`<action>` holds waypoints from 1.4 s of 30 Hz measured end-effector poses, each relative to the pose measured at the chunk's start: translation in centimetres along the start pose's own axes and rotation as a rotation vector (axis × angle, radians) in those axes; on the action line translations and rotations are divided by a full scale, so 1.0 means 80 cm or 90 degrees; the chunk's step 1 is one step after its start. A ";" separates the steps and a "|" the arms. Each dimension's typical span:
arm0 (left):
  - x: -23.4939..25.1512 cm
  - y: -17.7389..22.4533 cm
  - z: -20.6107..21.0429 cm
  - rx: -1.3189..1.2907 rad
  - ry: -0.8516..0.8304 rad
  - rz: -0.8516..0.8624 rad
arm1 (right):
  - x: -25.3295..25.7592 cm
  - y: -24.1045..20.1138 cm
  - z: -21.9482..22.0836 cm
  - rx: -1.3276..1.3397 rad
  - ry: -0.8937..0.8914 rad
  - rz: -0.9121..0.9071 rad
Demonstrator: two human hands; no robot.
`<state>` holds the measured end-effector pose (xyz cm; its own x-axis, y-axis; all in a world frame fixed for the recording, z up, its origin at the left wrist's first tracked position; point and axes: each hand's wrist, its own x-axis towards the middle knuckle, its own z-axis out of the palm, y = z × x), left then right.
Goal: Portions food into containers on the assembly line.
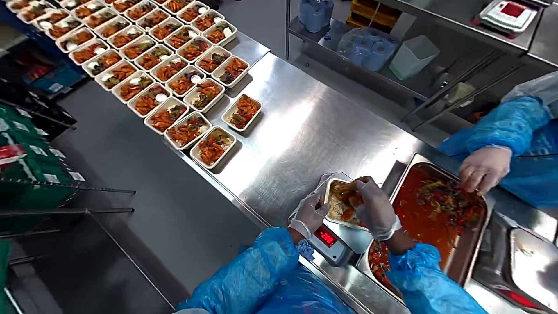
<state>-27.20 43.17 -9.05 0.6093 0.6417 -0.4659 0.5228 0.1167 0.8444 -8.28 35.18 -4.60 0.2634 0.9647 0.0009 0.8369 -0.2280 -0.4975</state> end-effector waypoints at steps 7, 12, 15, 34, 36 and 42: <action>0.013 -0.009 -0.008 0.012 -0.024 -0.015 | 0.003 -0.011 0.014 0.040 -0.005 -0.004; 0.005 0.011 -0.062 0.066 -0.081 -0.008 | -0.042 0.008 -0.052 0.184 0.110 0.109; -0.006 0.018 -0.114 0.053 -0.030 0.019 | -0.095 0.034 -0.081 0.294 0.187 0.231; 0.018 -0.003 -0.073 0.069 -0.170 -0.003 | -0.286 0.151 0.025 0.023 0.122 0.635; 0.019 -0.003 -0.066 0.067 -0.180 -0.009 | -0.274 0.151 0.043 -0.003 0.077 0.614; 0.022 0.001 -0.075 0.065 -0.177 0.000 | -0.249 0.188 0.109 -0.092 0.019 0.706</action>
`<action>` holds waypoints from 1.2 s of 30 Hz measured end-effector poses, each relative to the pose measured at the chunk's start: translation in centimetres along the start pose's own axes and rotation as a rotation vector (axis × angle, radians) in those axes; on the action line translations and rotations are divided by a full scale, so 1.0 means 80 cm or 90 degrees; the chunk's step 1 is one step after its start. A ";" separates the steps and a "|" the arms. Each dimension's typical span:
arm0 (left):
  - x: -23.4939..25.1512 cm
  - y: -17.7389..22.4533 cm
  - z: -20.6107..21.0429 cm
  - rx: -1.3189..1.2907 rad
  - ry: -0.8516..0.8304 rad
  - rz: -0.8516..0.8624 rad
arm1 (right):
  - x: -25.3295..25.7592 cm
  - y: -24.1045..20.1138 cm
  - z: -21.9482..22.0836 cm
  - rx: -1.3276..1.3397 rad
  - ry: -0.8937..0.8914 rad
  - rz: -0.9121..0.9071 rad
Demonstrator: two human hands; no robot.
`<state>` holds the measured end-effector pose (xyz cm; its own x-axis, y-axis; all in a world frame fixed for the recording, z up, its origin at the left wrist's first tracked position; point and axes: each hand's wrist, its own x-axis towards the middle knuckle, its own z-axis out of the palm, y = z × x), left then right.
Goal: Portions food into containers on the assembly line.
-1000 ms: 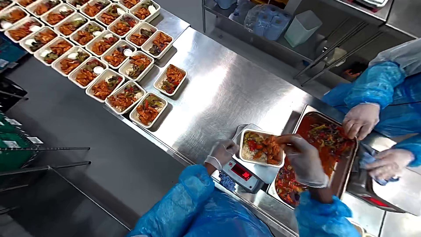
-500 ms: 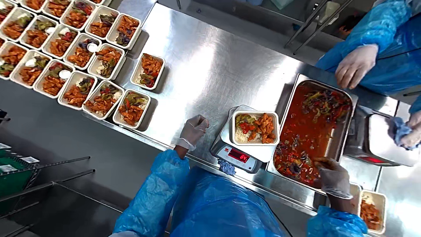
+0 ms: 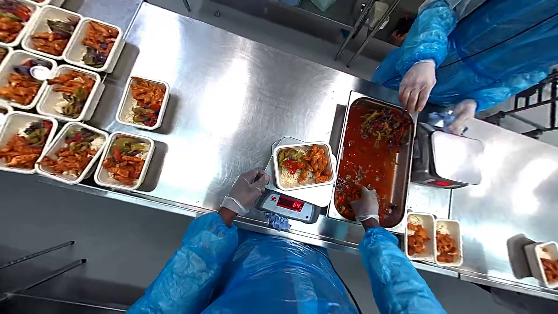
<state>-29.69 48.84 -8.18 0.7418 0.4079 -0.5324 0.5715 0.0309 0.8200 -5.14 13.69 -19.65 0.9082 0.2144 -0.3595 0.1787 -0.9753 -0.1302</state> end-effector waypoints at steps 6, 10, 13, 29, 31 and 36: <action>-0.003 0.001 -0.015 -0.012 0.018 0.012 | -0.016 -0.002 -0.048 0.067 0.046 -0.050; -0.003 0.000 -0.014 -0.013 0.026 0.018 | -0.039 0.017 -0.098 0.218 0.139 -0.007; 0.000 0.003 -0.004 -0.011 0.013 0.020 | -0.042 0.036 -0.111 0.270 0.147 0.029; -0.015 0.007 0.004 -0.013 0.059 0.018 | -0.099 -0.173 -0.209 0.476 0.043 -0.425; -0.021 0.005 0.000 -0.023 0.060 0.014 | -0.098 -0.214 -0.181 0.387 0.026 -0.531; -0.037 0.001 -0.015 -0.038 0.071 0.001 | -0.092 -0.261 -0.161 0.207 0.018 -0.631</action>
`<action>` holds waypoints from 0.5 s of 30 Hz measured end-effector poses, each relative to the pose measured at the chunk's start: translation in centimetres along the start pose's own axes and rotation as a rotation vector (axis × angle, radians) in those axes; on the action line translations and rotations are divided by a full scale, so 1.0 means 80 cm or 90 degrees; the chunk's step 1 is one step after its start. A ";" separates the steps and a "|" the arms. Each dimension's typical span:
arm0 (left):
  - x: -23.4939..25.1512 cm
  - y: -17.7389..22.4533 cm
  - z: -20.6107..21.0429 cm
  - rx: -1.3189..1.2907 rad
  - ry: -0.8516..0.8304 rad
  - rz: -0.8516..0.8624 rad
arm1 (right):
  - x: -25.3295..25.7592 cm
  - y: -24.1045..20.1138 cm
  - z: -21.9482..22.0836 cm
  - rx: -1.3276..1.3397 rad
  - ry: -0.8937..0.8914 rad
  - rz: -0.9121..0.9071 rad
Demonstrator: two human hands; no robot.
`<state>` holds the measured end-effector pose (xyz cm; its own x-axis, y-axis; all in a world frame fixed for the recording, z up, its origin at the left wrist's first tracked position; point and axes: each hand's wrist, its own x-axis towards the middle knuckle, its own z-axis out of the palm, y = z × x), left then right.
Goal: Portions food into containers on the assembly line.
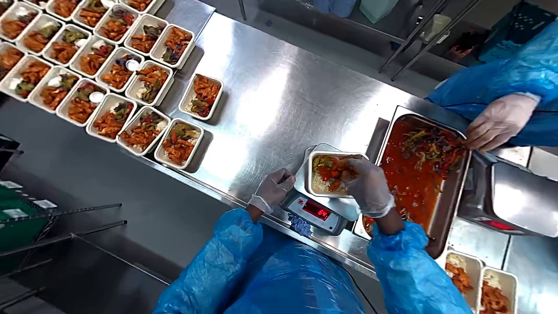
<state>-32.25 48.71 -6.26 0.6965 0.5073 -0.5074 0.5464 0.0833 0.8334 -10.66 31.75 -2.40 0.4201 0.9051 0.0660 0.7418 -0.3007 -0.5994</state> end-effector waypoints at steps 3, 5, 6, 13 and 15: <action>-0.003 -0.013 -0.017 -0.001 0.031 0.004 | -0.001 -0.004 -0.026 0.015 -0.004 0.043; 0.011 -0.036 -0.027 -0.008 0.048 0.014 | -0.006 -0.006 -0.043 0.042 0.018 0.078; 0.026 -0.053 -0.031 -0.013 0.056 0.020 | -0.010 -0.007 -0.051 0.059 0.030 0.097; 0.051 -0.047 -0.024 -0.034 0.039 0.029 | -0.028 -0.015 -0.077 0.290 0.120 0.200; 0.051 -0.034 -0.009 -0.031 0.013 0.027 | -0.034 -0.003 -0.074 0.521 0.157 0.170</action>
<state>-31.24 51.17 -10.42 0.7088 0.5287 -0.4670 0.4931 0.1022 0.8640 -8.85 27.60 2.25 0.6958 0.7168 -0.0447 0.0373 -0.0982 -0.9945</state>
